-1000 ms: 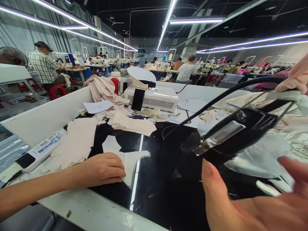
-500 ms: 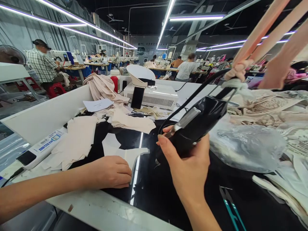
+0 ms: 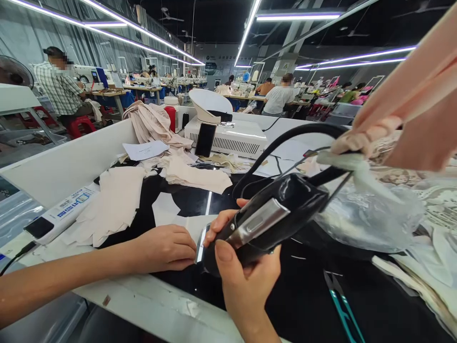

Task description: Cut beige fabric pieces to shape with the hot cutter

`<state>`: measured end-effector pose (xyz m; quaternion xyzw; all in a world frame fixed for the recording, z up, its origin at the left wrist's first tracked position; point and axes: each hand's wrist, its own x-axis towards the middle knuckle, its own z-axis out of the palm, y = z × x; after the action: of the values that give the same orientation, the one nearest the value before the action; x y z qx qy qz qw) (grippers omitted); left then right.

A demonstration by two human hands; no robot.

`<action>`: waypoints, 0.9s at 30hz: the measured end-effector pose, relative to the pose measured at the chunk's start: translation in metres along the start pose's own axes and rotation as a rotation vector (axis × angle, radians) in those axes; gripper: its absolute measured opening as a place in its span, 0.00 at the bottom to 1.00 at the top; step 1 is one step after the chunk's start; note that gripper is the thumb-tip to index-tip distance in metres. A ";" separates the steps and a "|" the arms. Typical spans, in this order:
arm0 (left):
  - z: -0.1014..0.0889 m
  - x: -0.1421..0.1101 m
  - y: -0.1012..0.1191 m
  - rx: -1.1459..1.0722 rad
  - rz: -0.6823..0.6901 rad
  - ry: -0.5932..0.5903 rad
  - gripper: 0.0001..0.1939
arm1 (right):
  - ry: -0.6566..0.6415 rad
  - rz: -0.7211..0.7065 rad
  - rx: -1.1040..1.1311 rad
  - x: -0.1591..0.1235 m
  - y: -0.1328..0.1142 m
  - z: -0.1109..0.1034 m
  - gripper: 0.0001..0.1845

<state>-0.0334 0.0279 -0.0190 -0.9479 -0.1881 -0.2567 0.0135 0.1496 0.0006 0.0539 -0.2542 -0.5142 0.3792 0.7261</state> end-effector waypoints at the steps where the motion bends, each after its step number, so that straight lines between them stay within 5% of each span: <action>1: 0.000 0.000 0.000 -0.004 -0.007 -0.013 0.08 | 0.004 -0.010 0.001 -0.001 0.002 0.001 0.23; 27: 0.003 -0.005 -0.006 -0.167 -0.056 0.029 0.05 | 0.057 -0.078 -0.011 0.001 0.019 0.007 0.25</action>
<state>-0.0381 0.0326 -0.0243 -0.9364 -0.1921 -0.2853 -0.0701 0.1380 0.0121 0.0420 -0.2486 -0.5050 0.3406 0.7531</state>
